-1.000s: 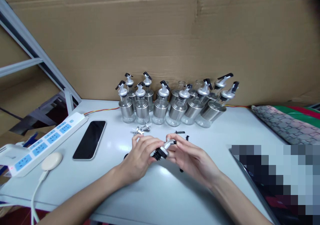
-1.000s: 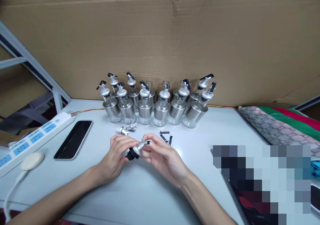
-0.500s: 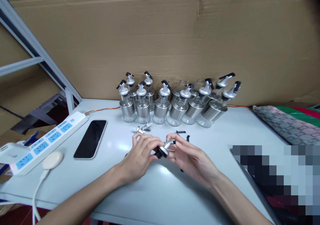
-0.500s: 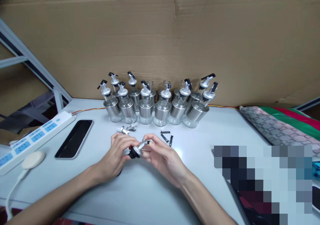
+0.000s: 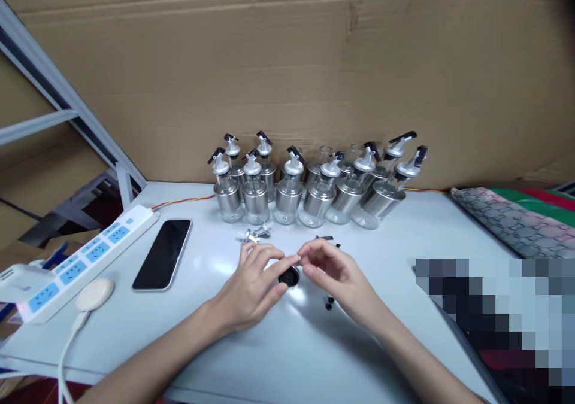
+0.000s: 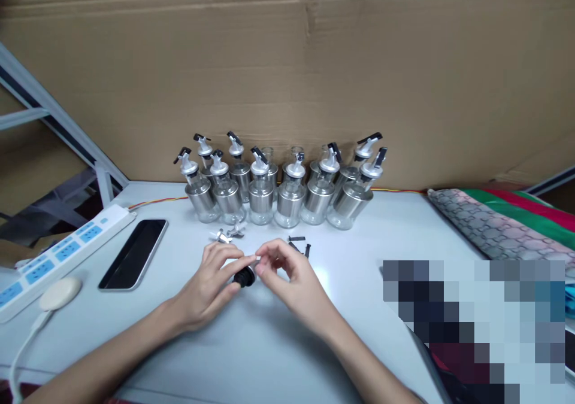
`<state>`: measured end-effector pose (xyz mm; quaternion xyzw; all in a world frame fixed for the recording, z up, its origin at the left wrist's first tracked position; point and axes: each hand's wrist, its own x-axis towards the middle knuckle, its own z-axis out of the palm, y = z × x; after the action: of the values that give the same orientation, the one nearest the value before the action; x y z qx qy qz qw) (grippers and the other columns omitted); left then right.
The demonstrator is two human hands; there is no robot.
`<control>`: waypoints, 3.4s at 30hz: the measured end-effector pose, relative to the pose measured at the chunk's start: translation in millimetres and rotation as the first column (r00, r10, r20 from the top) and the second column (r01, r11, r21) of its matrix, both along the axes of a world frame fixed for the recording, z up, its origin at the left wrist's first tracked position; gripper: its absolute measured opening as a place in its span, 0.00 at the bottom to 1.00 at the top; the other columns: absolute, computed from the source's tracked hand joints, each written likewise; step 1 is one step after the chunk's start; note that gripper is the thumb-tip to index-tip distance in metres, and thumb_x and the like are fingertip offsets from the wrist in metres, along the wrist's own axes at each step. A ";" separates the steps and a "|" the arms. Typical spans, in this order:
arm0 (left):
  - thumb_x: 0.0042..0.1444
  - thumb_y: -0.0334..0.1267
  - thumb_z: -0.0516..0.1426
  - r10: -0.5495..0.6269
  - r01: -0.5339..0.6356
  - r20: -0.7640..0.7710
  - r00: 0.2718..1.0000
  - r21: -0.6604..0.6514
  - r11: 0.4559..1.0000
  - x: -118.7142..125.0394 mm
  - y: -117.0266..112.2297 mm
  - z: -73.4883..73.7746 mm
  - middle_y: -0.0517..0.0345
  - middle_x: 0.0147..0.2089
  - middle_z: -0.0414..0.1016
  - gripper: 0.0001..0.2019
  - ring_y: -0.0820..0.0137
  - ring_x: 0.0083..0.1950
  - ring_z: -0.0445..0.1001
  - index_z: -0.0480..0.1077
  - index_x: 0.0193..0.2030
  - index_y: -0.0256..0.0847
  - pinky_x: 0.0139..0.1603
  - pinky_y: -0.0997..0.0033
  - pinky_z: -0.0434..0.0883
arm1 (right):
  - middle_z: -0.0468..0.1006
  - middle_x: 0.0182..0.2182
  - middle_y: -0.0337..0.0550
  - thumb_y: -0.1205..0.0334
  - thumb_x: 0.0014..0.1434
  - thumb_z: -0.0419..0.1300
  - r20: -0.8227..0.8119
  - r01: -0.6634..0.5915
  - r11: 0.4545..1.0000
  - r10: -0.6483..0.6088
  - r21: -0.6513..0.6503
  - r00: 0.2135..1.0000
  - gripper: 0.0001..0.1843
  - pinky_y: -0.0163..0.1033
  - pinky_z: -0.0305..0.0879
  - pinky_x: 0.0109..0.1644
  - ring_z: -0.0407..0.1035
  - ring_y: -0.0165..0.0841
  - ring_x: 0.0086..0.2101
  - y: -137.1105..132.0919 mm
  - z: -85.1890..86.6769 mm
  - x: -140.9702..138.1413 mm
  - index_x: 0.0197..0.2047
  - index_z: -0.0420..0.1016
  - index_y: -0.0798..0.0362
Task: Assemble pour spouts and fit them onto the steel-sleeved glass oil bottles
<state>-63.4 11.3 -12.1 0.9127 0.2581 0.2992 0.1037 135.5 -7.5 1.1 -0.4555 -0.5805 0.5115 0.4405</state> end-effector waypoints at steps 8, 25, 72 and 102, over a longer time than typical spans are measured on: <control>0.68 0.47 0.42 0.026 -0.026 0.054 0.998 0.005 1.000 1.5 1.3 -6.3 0.51 0.47 0.71 0.17 0.65 0.48 0.68 0.52 0.59 0.43 0.54 0.61 0.54 | 0.71 0.31 0.38 0.62 0.53 0.62 0.080 -0.109 0.994 0.106 0.033 0.991 0.11 0.36 0.65 0.39 0.66 0.29 0.31 -3.8 3.6 -6.3 0.42 0.72 0.53; 0.55 0.39 0.48 0.136 -0.121 0.086 0.987 -0.163 0.979 3.1 -3.0 5.6 0.55 0.33 0.68 0.08 0.65 0.37 0.65 0.63 0.36 0.38 0.42 0.60 0.59 | 0.79 0.37 0.42 0.70 0.53 0.59 -0.014 -0.160 0.985 0.161 0.064 0.987 0.13 0.38 0.72 0.46 0.75 0.32 0.38 -6.2 4.9 -8.1 0.43 0.69 0.52; 0.59 0.41 0.50 0.157 -0.143 0.152 0.976 -0.100 0.985 7.3 -7.6 -1.9 0.55 0.38 0.72 0.10 0.67 0.38 0.71 0.62 0.44 0.38 0.46 0.61 0.63 | 0.78 0.34 0.41 0.66 0.50 0.61 0.223 -0.007 0.971 -0.047 0.238 0.974 0.10 0.37 0.68 0.42 0.74 0.35 0.37 -7.0 -1.4 -4.3 0.37 0.68 0.51; 0.60 0.35 0.51 0.035 -0.018 0.227 0.973 -0.073 0.997 6.3 -6.5 1.6 0.54 0.41 0.73 0.11 0.67 0.42 0.72 0.57 0.50 0.41 0.45 0.65 0.67 | 0.79 0.34 0.41 0.67 0.55 0.65 0.259 -0.108 0.903 -0.004 0.416 0.966 0.05 0.35 0.66 0.42 0.74 0.33 0.37 -5.4 -3.5 -2.3 0.34 0.72 0.52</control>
<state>-57.1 4.8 -10.6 0.8647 0.2670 0.3940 0.1605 133.3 -12.9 -2.4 -0.3938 -0.7419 0.3212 0.4375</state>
